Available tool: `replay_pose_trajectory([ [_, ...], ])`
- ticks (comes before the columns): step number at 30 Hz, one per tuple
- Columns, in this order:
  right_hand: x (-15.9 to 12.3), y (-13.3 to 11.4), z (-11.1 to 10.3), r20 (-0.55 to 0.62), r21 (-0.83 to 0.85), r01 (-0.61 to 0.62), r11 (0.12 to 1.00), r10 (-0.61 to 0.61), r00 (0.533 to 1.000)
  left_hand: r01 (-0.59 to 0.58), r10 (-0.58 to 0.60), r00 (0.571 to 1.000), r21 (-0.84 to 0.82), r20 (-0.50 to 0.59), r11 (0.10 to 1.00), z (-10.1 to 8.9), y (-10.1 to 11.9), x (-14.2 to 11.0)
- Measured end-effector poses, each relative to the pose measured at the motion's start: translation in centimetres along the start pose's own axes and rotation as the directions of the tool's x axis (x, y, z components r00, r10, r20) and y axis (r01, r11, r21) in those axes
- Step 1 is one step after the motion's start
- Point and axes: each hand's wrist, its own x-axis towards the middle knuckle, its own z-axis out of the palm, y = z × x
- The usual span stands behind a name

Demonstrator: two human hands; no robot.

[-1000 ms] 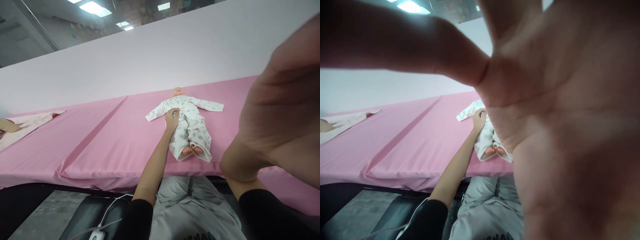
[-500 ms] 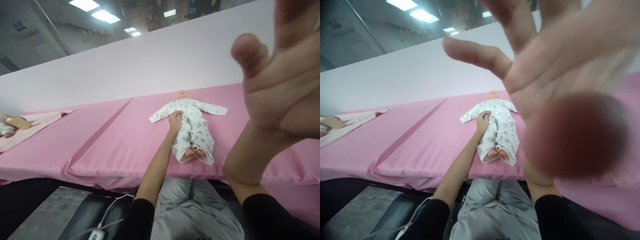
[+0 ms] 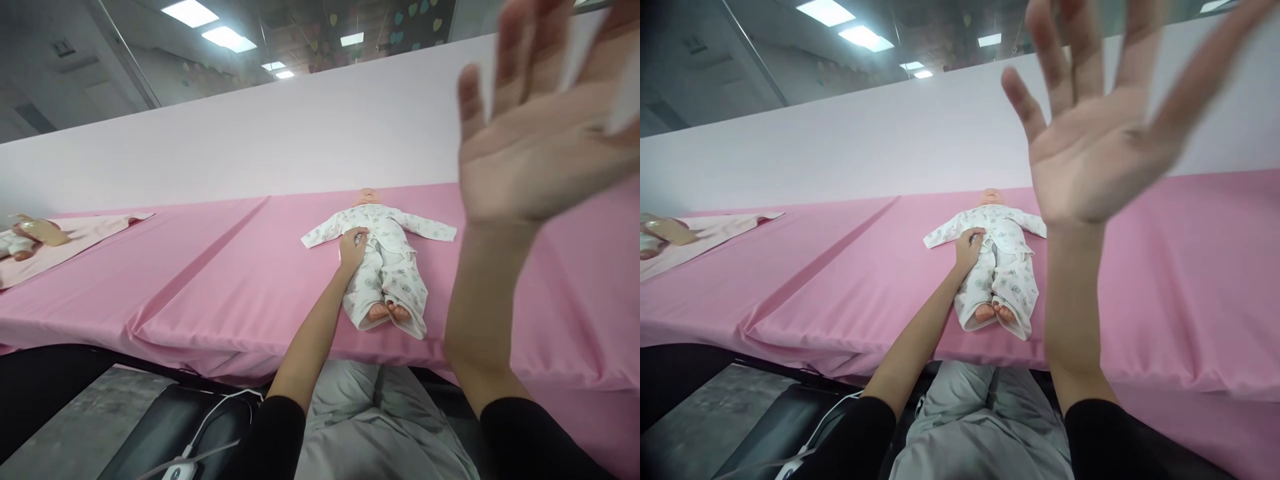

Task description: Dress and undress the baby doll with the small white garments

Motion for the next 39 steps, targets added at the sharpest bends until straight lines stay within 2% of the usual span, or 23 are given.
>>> replay_pose_trajectory([
  [1, 1.2, 0.2, 1.8, -0.18, 0.091, 0.094, 0.991, -0.077, 0.981, -0.003, 0.003, 1.0, -0.003, -0.002, 1.0, 0.0, 0.1, 0.0],
  [2, 2.4, 1.1, 3.5, -0.203, 0.17, 0.079, 0.982, -0.043, 0.978, -0.01, 0.01, 1.0, -0.007, -0.007, 1.0, -0.1, 0.3, -0.1],
  [4, 4.3, 5.1, 5.9, -0.267, 0.202, -0.089, 0.975, 0.142, 0.953, -0.027, 0.027, 0.999, -0.011, -0.019, 1.0, -0.2, 0.6, -0.1],
  [6, 5.0, 10.8, 7.0, -0.284, 0.041, -0.289, 0.956, 0.288, 0.915, -0.029, 0.029, 0.999, -0.008, -0.025, 1.0, -0.2, 0.7, -0.1],
  [9, 3.3, 19.2, 7.2, -0.247, -0.24, -0.364, 0.9, 0.306, 0.919, -0.017, 0.017, 1.0, -0.003, -0.024, 1.0, -0.2, 0.9, -0.1],
  [11, 1.5, 23.0, 7.0, -0.25, -0.439, -0.447, 0.779, 0.372, 0.894, -0.019, 0.019, 1.0, 0.007, -0.014, 1.0, -0.2, 1.0, -0.1],
  [13, 0.1, 25.1, 6.7, -0.197, -0.666, -0.455, 0.591, 0.448, 0.872, -0.018, 0.018, 1.0, 0.032, -0.003, 0.999, -0.1, 1.1, -0.1],
  [16, -0.2, 26.0, 6.0, -0.122, -0.867, -0.321, 0.381, 0.463, 0.878, -0.019, 0.019, 1.0, 0.051, 0.006, 0.998, 0.0, 1.2, -0.1],
  [18, 0.5, 26.2, 5.7, -0.115, -0.914, -0.282, 0.29, 0.482, 0.869, -0.019, 0.019, 1.0, 0.048, 0.007, 0.999, 0.0, 1.2, -0.1],
  [20, 1.4, 26.4, 5.3, -0.127, -0.927, -0.29, 0.237, 0.53, 0.839, -0.015, 0.015, 1.0, 0.047, 0.01, 0.999, 0.0, 1.1, -0.1],
  [23, 2.1, 26.6, 5.1, -0.147, -0.92, -0.323, 0.222, 0.568, 0.81, -0.019, 0.018, 1.0, 0.044, 0.014, 0.999, 0.1, 1.1, -0.2],
  [27, 1.8, 26.4, 5.2, -0.249, -0.887, -0.407, 0.217, 0.518, 0.818, -0.015, 0.015, 1.0, 0.049, 0.005, 0.999, 0.1, 1.1, -0.3],
  [31, 1.6, 26.4, 5.4, -0.336, -0.866, -0.47, 0.172, 0.497, 0.8, -0.024, 0.024, 1.0, 0.036, 0.0, 0.999, 0.1, 1.2, -0.4],
  [35, 2.2, 27.0, 5.4, -0.318, -0.886, -0.438, 0.153, 0.487, 0.814, -0.017, 0.017, 1.0, 0.025, -0.003, 1.0, 0.1, 1.2, -0.4],
  [39, 2.8, 27.9, 5.9, -0.25, -0.896, -0.394, 0.207, 0.498, 0.83, -0.021, 0.021, 1.0, 0.016, -0.004, 1.0, 0.1, 1.2, -0.5],
])
